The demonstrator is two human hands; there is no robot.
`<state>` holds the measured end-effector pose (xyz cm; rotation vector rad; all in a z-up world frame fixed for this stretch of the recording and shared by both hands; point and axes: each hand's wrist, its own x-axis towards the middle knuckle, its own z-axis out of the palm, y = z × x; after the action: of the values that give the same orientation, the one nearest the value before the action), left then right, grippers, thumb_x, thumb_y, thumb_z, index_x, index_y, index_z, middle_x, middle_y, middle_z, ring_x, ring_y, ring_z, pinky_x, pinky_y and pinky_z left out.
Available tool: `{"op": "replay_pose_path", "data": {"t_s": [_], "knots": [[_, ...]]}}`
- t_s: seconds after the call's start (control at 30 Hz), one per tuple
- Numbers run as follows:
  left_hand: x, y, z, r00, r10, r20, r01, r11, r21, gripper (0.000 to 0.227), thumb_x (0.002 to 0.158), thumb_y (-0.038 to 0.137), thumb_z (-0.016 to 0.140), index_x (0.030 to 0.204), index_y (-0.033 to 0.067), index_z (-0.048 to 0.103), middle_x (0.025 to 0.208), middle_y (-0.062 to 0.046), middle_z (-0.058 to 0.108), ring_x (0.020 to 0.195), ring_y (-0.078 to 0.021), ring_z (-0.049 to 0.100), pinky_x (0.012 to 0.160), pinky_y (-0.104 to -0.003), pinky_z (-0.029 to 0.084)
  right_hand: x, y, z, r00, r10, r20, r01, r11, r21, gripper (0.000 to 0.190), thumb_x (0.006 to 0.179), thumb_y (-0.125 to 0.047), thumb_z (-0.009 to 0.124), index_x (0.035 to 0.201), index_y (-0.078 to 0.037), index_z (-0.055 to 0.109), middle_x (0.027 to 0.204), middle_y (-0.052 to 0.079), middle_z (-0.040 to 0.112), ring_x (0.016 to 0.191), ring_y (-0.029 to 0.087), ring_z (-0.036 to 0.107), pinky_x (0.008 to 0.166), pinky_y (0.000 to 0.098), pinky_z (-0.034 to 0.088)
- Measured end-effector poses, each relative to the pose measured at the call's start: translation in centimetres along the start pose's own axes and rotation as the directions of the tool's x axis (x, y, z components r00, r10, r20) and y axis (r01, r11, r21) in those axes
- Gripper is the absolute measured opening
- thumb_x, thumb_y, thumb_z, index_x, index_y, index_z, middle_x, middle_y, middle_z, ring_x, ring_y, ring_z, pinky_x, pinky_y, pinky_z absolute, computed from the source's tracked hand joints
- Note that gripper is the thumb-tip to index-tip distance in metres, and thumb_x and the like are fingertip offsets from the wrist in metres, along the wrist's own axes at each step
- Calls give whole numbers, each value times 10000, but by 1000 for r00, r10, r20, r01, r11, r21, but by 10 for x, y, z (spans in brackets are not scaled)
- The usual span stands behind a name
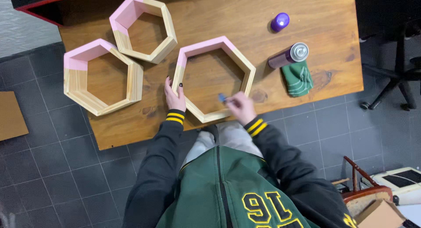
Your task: The person paints the inside and outer edges of hexagonal wooden boxes using a small blue sponge brush.
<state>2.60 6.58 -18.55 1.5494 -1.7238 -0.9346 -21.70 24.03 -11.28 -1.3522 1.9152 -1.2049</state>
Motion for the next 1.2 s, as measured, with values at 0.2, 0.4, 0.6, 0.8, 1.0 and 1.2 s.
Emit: {"op": "replay_pose_path", "data": {"t_s": [0.2, 0.4, 0.6, 0.8, 1.0, 1.2], "knots": [[-25, 13, -12, 996, 83, 27, -81, 995, -62, 644, 1029, 216, 597, 1578, 109, 279, 1466, -292, 446, 1363, -486, 471, 1152, -565, 385, -62, 10, 80, 990, -73, 119, 77, 997, -26, 118, 841, -132, 791, 926, -136, 709, 821, 77, 643, 818, 319, 666, 773, 401, 556], [-20, -9, -7, 992, 109, 58, -106, 993, -52, 606, 1026, 261, 583, 1550, 117, 315, 1447, -263, 478, 1347, -464, 497, 1138, -556, 410, -70, 57, -32, 961, -30, -275, -62, 944, -323, 138, 850, -37, 785, 896, -162, 748, 782, 33, 621, 729, 250, 646, 685, 336, 535], [-22, -14, 0, 998, 42, 50, -40, 998, -53, 547, 1049, 268, 525, 1543, 157, 318, 1448, -234, 488, 1336, -450, 520, 1129, -548, 434, -70, 23, -2, 975, -38, -221, -8, 979, -204, 145, 838, -43, 801, 939, -136, 754, 798, 76, 624, 780, 322, 649, 751, 397, 527], [-20, -19, 1, 996, 61, 59, -58, 997, -42, 584, 1033, 257, 569, 1545, 147, 311, 1461, -267, 471, 1336, -488, 499, 1118, -582, 428, -72, 36, 6, 996, -52, -74, 32, 966, -255, 124, 837, -62, 796, 899, -145, 729, 786, 80, 562, 767, 319, 630, 744, 392, 523], [-23, -7, -21, 986, -11, 167, 52, 968, -246, 545, 1097, 322, 536, 1576, 181, 317, 1567, -230, 398, 1453, -446, 374, 1214, -565, 315, -49, 34, -54, 1000, -30, 1, 30, 978, -206, 195, 826, 0, 835, 969, -96, 744, 803, 92, 530, 734, 302, 629, 691, 348, 547], [-23, -52, -32, 963, -107, 248, 219, 847, -484, 508, 1143, 473, 328, 1537, 181, 464, 1565, -162, 449, 1479, -365, 359, 1229, -558, 284, -21, -10, 22, 830, -213, 516, 240, 971, 13, 74, 869, -213, 807, 917, -191, 754, 808, 70, 574, 742, 316, 649, 733, 409, 550]]}}
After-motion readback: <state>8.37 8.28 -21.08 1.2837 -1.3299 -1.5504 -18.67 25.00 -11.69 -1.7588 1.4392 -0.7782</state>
